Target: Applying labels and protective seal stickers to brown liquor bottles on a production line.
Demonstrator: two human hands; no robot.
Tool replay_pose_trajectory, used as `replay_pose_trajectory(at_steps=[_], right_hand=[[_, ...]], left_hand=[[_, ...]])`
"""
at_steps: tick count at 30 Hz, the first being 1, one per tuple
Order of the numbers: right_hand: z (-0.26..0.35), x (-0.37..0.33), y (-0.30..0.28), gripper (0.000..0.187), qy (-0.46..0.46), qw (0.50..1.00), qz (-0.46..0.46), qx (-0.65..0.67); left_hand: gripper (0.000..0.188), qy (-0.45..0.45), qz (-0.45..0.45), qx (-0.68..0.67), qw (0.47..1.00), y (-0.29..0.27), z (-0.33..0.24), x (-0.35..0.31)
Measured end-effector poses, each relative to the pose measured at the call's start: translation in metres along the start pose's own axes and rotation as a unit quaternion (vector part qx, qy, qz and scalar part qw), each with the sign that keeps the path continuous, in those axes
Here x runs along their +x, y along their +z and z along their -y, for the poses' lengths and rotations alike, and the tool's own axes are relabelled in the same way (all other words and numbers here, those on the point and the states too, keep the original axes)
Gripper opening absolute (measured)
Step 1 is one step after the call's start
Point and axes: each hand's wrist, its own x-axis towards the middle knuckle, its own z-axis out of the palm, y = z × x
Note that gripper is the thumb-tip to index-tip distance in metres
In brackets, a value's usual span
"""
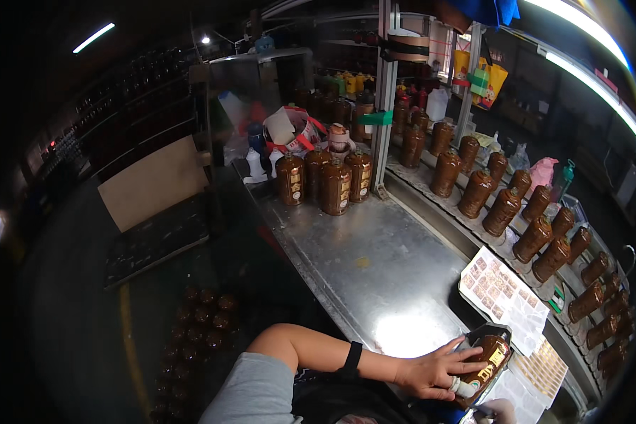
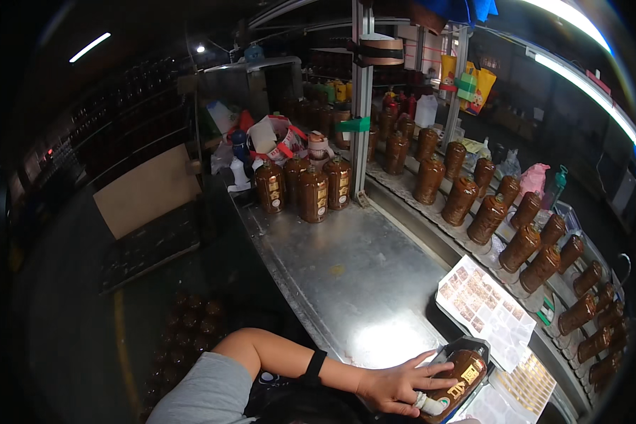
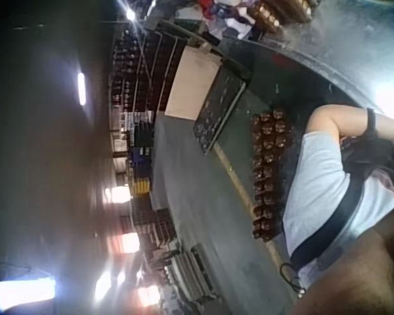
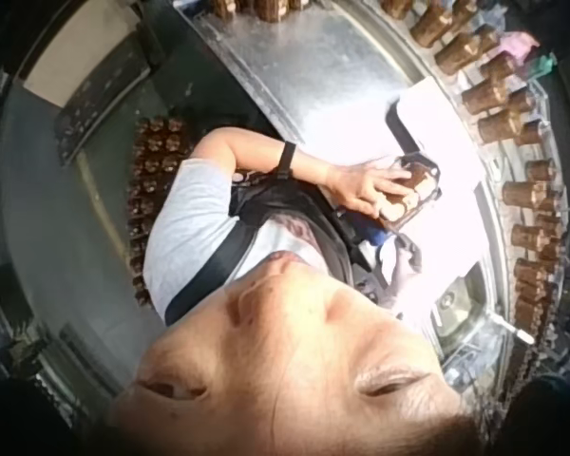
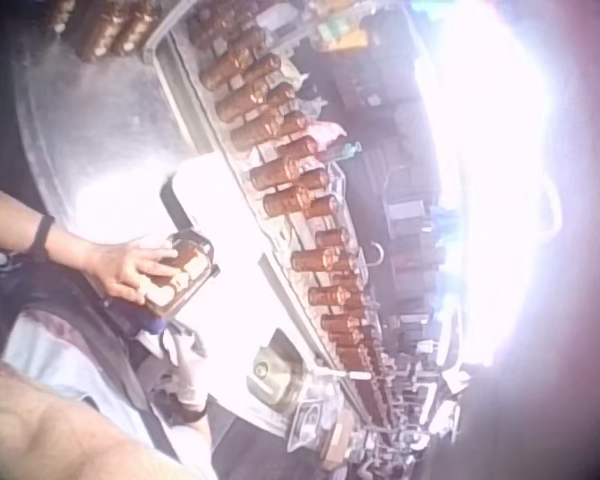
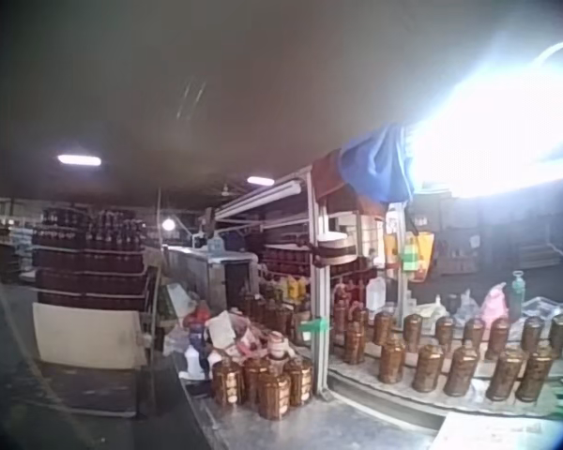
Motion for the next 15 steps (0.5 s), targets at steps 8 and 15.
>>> replay_pose_trajectory(at_steps=[8, 15], right_hand=[[-0.015, 0.008, -0.012, 0.029, 0.157, 0.972, -0.060, 0.162], [0.031, 0.001, 0.082, 0.062, -0.001, 0.966, -0.065, -0.250]], left_hand=[[0.041, -0.301, -0.202, -0.025, 0.932, -0.023, 0.037, 0.094], [0.055, -0.454, -0.032, -0.112, 0.883, -0.027, 0.046, 0.097]])
